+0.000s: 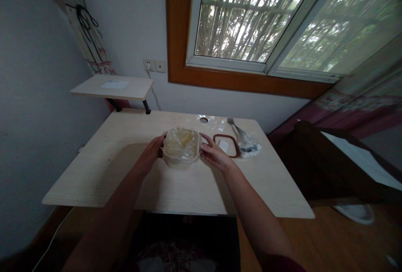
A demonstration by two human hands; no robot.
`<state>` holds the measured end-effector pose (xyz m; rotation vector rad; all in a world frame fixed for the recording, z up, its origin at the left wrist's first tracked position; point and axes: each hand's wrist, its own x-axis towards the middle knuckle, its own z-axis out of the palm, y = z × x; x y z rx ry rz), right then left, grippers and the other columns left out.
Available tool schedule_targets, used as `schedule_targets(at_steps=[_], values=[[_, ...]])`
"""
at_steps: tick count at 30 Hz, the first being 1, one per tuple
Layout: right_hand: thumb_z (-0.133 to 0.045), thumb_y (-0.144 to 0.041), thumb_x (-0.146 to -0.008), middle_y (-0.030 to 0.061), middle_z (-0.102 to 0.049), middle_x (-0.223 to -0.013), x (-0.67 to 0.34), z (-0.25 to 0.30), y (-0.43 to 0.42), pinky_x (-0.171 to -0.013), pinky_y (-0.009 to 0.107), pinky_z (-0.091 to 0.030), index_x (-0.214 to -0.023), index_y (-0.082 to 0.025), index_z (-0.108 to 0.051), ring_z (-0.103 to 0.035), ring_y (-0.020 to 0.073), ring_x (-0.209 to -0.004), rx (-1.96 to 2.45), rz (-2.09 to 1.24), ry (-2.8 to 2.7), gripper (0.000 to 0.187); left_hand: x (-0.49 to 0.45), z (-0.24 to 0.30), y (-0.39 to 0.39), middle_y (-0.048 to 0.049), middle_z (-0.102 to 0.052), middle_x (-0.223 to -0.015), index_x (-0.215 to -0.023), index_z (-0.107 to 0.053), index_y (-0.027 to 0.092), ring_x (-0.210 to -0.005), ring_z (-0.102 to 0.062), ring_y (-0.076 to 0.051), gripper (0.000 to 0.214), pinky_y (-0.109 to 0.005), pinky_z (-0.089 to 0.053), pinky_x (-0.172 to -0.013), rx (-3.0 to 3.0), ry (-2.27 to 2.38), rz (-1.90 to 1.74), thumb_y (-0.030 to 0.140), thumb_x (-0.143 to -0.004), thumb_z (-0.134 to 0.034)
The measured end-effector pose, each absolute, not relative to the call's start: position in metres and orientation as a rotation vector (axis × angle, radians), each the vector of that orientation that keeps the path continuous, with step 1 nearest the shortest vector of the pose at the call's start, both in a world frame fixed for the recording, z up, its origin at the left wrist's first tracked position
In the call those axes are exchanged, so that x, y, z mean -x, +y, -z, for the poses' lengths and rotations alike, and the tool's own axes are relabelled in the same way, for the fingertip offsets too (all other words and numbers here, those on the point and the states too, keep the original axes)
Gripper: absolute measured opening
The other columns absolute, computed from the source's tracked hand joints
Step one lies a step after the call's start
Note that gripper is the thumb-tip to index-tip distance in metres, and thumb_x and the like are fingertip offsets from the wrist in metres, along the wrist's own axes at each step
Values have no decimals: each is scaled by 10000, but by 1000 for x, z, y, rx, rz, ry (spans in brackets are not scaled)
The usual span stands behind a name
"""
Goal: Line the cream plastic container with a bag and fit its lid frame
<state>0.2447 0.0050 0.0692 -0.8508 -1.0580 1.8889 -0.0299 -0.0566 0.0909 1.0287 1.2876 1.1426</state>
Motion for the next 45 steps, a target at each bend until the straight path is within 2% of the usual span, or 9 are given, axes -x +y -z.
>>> schedule_targets(at_steps=[5,15,22,27,32,37,39,42,45], values=[[-905,-235,-626,-11,-672,-940,-240,-65,-4,-722,269,-511,-1304,-321,-544,-653,152,-811,771,-1932,-990,774,39,-72,-75,-6,-620,-871,-1326,-588,216,-683,-517,-99,653,-249,-438,-666,-830,1213,-1227,417,-736,-783],[-927,-240,-580,-10,-655,-871,-232,-56,-11,-651,259,-517,-1214,-283,-563,-632,144,-730,880,-1875,-954,732,38,-82,-83,-8,-628,-930,-1324,-560,216,-718,-546,-84,709,-215,-397,-629,-750,1144,-1257,264,-670,-830],[-923,-258,-585,-7,-654,-854,-238,-53,-7,-763,337,-546,-1210,-284,-565,-657,178,-784,913,-1854,-1027,720,38,-74,-82,4,-632,-892,-1328,-545,225,-728,-552,-111,705,-229,-373,-634,-874,1264,-1251,332,-685,-815],[-897,-287,-586,-17,-625,-835,-243,-49,0,-757,340,-535,-1209,-278,-554,-636,174,-764,995,-1740,-1148,711,45,-63,-79,-23,-666,-890,-1303,-530,179,-750,-583,-145,695,-267,-410,-686,-1057,1382,-1215,389,-701,-805],[-790,-344,-640,-22,-601,-810,-242,-44,8,-738,358,-520,-1264,-248,-501,-619,187,-746,1072,-1484,-1327,694,49,-53,-76,-25,-674,-882,-1263,-544,194,-664,-565,-142,598,-290,-425,-665,-1248,1494,-1191,386,-741,-762],[-693,-285,-703,4,-613,-856,-241,-49,9,-783,389,-499,-1329,-237,-494,-607,207,-781,1219,-1109,-1549,659,51,-57,-75,-36,-654,-926,-1275,-571,212,-652,-552,-144,518,-308,-464,-662,-1426,1593,-1117,344,-793,-706],[-683,-288,-767,51,-612,-980,-241,-59,4,-822,406,-502,-1313,-248,-539,-609,222,-851,1223,-928,-1594,565,52,-69,-77,-67,-630,-1031,-1259,-600,216,-717,-577,-155,465,-326,-503,-706,-1551,1652,-1195,306,-810,-681],[-625,-337,-904,101,-566,-1145,-238,-85,-9,-897,424,-504,-1236,-271,-626,-584,259,-1025,1101,-691,-1668,338,54,-99,-80,-115,-588,-1206,-1260,-625,222,-960,-622,-211,379,-374,-533,-870,-1851,1626,-1328,289,-887,-609],[-590,-336,-967,101,-581,-1161,-234,-112,-22,-988,454,-464,-1127,-284,-693,-549,274,-1119,926,-526,-1876,197,52,-130,-81,-107,-645,-1226,-1230,-658,242,-1212,-572,-259,312,-454,-433,-1093,-2264,1423,-1219,299,-930,-594]])
